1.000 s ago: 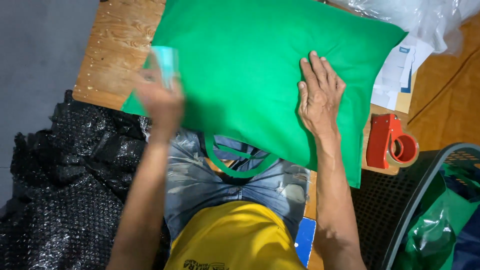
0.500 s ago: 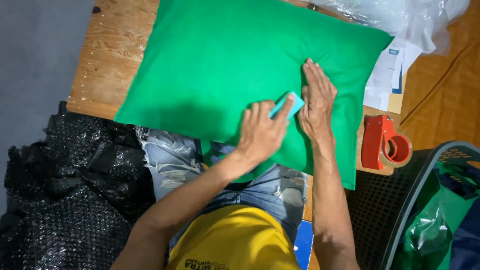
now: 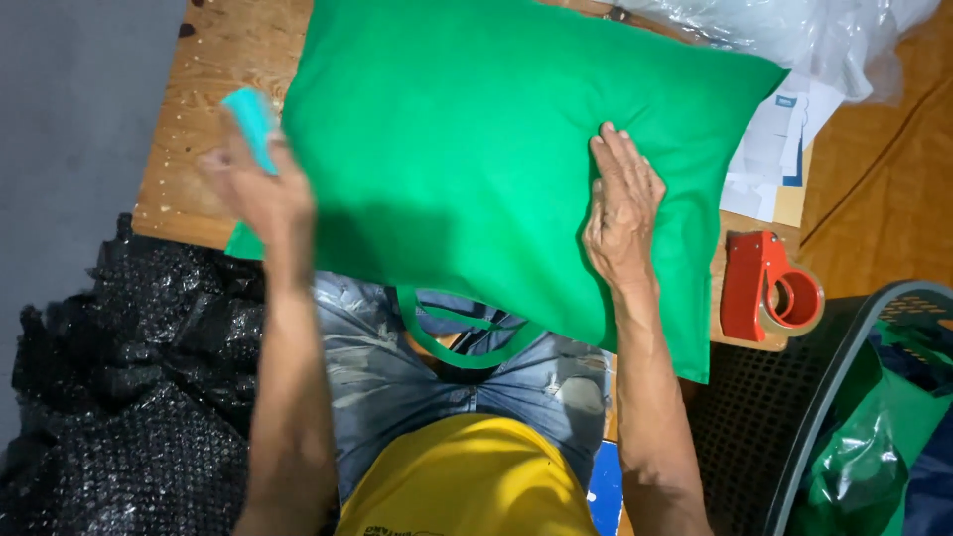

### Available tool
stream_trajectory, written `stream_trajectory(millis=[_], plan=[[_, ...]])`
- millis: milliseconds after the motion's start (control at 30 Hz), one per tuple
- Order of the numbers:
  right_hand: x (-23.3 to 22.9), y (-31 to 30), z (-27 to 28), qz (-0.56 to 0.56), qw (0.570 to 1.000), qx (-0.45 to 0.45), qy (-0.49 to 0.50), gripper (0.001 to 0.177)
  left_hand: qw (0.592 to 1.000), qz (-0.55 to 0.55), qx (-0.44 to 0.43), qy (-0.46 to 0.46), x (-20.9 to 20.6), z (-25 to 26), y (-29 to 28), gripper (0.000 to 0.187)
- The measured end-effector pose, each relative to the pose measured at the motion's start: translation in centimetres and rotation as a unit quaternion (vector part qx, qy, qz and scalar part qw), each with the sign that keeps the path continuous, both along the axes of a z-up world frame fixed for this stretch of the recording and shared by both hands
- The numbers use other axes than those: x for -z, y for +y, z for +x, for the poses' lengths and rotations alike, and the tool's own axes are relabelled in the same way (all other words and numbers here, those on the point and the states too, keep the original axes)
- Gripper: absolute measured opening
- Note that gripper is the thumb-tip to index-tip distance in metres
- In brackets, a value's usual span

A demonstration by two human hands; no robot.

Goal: Cleaning the surface of a green pillow using a small handheld tool.

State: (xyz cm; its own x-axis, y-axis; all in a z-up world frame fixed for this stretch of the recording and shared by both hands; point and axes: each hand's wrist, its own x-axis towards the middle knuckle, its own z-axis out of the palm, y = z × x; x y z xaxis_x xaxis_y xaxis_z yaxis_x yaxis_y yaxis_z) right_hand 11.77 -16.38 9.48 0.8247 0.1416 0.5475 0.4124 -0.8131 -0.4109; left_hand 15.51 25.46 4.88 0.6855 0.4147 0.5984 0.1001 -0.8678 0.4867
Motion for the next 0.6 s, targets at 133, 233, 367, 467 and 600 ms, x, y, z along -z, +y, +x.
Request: stream_trajectory(millis=[133, 233, 367, 467, 600], plan=[[0.1, -0.3, 0.1, -0.003, 1.000, -0.004, 0.003, 0.041, 0.929, -0.256, 0.232, -0.133, -7.6, -2.5, -16.9, 0.033], [-0.3, -0.2, 0.0, 0.001, 1.000, -0.004, 0.012, 0.045, 0.940, 0.001, 0.341, 0.006, -9.5, -5.0, -24.0, 0.021], [0.0, -0.3, 0.2, -0.013, 1.000, 0.002, 0.003, 0.053, 0.939, 0.147, 0.311, -0.011, -6.9, -3.5, -22.0, 0.042], [-0.2, 0.0, -0.2, -0.003, 1.000, 0.003, 0.018, 0.047, 0.965, 0.159, 0.199, 0.068, -5.3, 0.8, -12.7, 0.046], [-0.8, 0.6, -0.3, -0.016, 1.000, 0.000, 0.002, 0.046, 0.992, 0.019, 0.098, 0.074, 2.7, 7.1, 2.1, 0.048]])
